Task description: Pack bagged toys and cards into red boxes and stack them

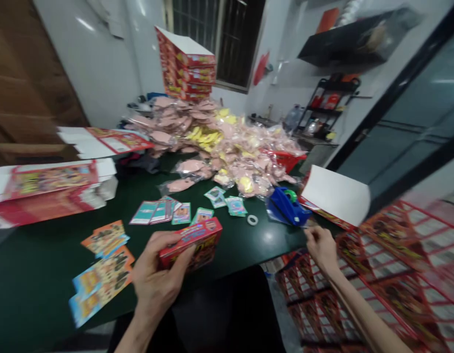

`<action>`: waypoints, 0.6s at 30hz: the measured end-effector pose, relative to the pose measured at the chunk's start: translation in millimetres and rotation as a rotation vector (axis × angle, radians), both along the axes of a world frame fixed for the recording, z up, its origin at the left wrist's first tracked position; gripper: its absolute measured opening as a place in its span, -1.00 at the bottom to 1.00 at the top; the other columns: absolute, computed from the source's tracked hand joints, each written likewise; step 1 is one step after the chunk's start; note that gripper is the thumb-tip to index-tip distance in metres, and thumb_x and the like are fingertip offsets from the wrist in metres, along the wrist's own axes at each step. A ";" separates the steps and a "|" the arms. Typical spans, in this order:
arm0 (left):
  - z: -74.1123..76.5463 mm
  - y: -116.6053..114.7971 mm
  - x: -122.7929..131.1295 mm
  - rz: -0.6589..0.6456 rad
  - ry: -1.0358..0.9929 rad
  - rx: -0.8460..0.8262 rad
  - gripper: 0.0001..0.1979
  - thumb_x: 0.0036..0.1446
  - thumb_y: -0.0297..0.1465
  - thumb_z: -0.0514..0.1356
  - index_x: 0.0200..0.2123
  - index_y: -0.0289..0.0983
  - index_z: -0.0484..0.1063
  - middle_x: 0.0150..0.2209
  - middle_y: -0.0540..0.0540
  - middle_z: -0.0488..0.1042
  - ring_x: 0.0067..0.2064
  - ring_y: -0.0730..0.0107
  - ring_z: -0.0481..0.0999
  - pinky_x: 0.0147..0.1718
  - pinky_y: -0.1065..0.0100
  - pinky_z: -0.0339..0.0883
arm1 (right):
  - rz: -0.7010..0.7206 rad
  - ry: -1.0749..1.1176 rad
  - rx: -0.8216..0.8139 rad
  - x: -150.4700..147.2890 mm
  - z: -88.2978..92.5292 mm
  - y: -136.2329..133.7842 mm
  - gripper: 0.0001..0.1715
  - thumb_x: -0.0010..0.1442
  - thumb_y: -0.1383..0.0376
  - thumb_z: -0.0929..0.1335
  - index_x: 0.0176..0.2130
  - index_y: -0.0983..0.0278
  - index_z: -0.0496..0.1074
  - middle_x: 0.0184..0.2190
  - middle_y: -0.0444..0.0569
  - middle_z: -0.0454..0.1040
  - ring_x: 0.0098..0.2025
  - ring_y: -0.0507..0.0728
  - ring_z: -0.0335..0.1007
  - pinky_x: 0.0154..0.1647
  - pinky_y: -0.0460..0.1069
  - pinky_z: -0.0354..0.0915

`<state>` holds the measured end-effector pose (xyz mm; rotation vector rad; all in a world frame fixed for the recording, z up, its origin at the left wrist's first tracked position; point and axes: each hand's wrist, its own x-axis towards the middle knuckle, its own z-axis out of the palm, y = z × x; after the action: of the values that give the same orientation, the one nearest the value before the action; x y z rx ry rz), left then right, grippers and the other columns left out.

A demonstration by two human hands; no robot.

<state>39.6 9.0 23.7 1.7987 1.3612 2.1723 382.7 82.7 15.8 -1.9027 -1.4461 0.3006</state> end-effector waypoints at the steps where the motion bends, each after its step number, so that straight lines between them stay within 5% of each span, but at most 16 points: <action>1: 0.7 -0.4 1.1 0.001 0.004 -0.005 -0.71 -0.08 -0.54 0.30 -0.25 -0.22 0.37 -0.35 0.03 0.43 -0.33 0.45 0.46 -0.38 0.44 0.37 | 0.063 0.040 0.017 -19.0 2.7 -14.6 -0.70 0.24 0.21 0.24 -0.46 0.30 0.33 -0.50 -0.05 0.37 -0.42 0.07 0.32 -0.35 -0.02 0.29; 3: 1.3 -1.4 2.6 0.008 0.010 -0.026 -0.70 -0.07 -0.55 0.30 -0.24 -0.21 0.35 -0.35 0.03 0.42 -0.35 0.46 0.45 -0.39 0.45 0.36 | 0.256 0.168 0.027 -66.7 12.2 -45.2 -0.68 0.23 0.14 0.25 -0.46 0.27 0.32 -0.59 -0.14 0.32 -0.50 0.03 0.28 -0.43 -0.07 0.25; 6: -0.6 -5.0 3.4 0.016 0.005 -0.082 -0.68 -0.05 -0.51 0.30 -0.20 -0.21 0.34 -0.32 0.02 0.43 -0.33 0.43 0.46 -0.37 0.42 0.37 | 0.576 0.716 0.076 -144.8 34.9 -80.0 -0.72 0.18 0.16 0.32 -0.48 0.27 0.33 -0.62 -0.21 0.28 -0.55 -0.04 0.21 -0.49 -0.12 0.16; 9: -4.4 -10.0 3.3 0.014 -0.016 -0.147 -0.64 -0.05 -0.45 0.32 -0.16 -0.20 0.34 -0.29 0.00 0.45 -0.32 0.40 0.49 -0.35 0.39 0.39 | 0.672 1.056 0.036 -198.6 53.9 -89.2 -0.71 0.14 0.16 0.36 -0.50 0.29 0.34 -0.65 -0.22 0.26 -0.62 -0.07 0.14 -0.58 -0.14 0.10; 12: -6.6 -14.7 3.9 0.016 -0.025 -0.192 -0.60 -0.07 -0.40 0.34 -0.13 -0.20 0.32 -0.27 -0.02 0.45 -0.37 0.41 0.50 -0.40 0.40 0.40 | 0.670 1.153 -0.044 -216.8 59.0 -85.3 -0.67 0.08 0.15 0.39 -0.55 0.31 0.34 -0.68 -0.22 0.26 -0.67 -0.09 0.12 -0.66 -0.16 0.08; 18: 0.9 -19.1 2.2 0.007 0.118 -0.055 -0.58 -0.06 -0.43 0.33 -0.12 -0.20 0.29 -0.30 -0.02 0.45 -0.36 0.41 0.47 -0.41 0.42 0.37 | 0.538 1.003 -0.016 -216.9 51.8 -89.6 -0.68 0.04 0.17 0.41 -0.57 0.32 0.36 -0.70 -0.23 0.30 -0.70 -0.10 0.16 -0.69 -0.18 0.10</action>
<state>41.8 -10.0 24.6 1.9328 1.4373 2.0398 165.9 -6.9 67.6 -1.0160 -1.1658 1.2967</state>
